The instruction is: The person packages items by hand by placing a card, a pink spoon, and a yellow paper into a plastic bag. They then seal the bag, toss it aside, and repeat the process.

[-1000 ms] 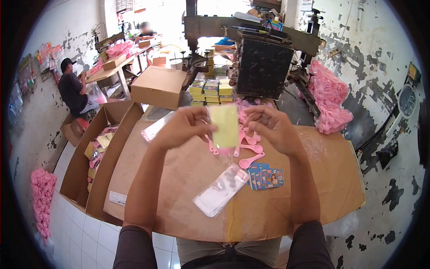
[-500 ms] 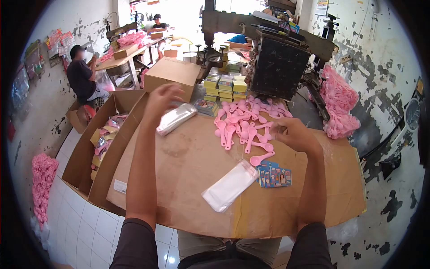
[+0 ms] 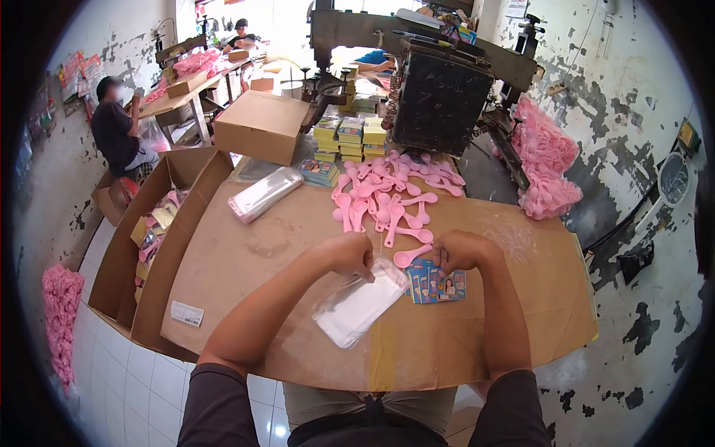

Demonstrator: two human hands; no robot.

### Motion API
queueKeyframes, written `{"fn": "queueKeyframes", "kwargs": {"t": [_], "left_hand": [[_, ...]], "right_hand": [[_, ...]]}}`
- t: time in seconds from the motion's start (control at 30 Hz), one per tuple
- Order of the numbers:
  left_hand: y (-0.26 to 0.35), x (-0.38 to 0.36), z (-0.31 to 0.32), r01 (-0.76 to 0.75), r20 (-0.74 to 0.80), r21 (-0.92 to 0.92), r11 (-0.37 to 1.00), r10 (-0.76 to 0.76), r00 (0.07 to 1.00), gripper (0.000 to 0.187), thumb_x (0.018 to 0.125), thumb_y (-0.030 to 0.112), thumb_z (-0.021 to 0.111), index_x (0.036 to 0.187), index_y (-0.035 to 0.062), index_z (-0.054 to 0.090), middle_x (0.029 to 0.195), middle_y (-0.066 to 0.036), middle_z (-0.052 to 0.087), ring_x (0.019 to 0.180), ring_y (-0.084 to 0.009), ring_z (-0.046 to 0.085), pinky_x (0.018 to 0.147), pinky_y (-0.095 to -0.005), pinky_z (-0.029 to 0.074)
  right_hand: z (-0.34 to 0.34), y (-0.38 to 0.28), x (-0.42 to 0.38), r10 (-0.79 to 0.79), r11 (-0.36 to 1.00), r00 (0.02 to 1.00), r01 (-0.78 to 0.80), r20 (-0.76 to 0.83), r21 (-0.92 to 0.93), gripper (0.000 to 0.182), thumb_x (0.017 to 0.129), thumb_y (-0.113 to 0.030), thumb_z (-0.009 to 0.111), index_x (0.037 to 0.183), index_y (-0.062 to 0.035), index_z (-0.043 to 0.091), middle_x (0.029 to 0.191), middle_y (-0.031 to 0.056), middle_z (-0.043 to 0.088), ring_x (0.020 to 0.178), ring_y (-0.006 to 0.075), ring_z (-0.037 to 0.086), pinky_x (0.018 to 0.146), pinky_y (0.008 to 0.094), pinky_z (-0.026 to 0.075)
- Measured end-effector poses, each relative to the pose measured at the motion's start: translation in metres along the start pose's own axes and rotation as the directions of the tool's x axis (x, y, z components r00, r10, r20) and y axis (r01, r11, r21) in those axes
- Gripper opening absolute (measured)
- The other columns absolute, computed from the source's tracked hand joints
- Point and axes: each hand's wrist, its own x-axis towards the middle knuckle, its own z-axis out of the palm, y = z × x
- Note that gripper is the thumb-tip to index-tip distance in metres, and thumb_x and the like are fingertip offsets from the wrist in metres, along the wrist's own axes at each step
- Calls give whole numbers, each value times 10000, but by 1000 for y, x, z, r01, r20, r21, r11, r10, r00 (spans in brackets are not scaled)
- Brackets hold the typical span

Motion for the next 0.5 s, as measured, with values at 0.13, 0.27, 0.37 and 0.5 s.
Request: {"fn": "queueKeyframes", "kwargs": {"t": [0.13,0.27,0.37,0.5], "left_hand": [[-3,-2,-8,86,46,-213,973,-78,996,343,753,172,914,950,-23,712,832,-82,718,732,-161,699,634,-310,605],[-7,-3,-14,104,83,-283,953,-84,993,359,762,170,914,966,-33,701,844,-61,701,734,-152,700,644,-293,630],[-9,-1,-15,94,135,-334,938,-51,989,343,777,162,898,979,-36,704,854,-57,712,737,-148,703,642,-295,627],[-9,-3,-14,61,120,-345,936,-20,993,276,807,127,851,996,-27,722,896,-80,751,761,-145,714,661,-306,622]], "right_hand": [[2,8,3,-39,998,999,40,-18,54,269,708,-76,839,956,-25,748,881,109,753,806,225,706,715,362,553],[-5,8,-4,-37,998,999,39,-37,52,238,758,-102,796,972,-14,743,902,137,751,823,248,707,739,370,556],[-18,-16,-30,-140,988,983,146,-116,50,228,805,-126,751,992,4,731,916,154,750,832,261,713,750,373,559],[-33,-61,-49,-399,905,881,424,-254,47,231,846,-95,671,1049,2,726,994,140,736,889,262,695,840,371,551]]}}
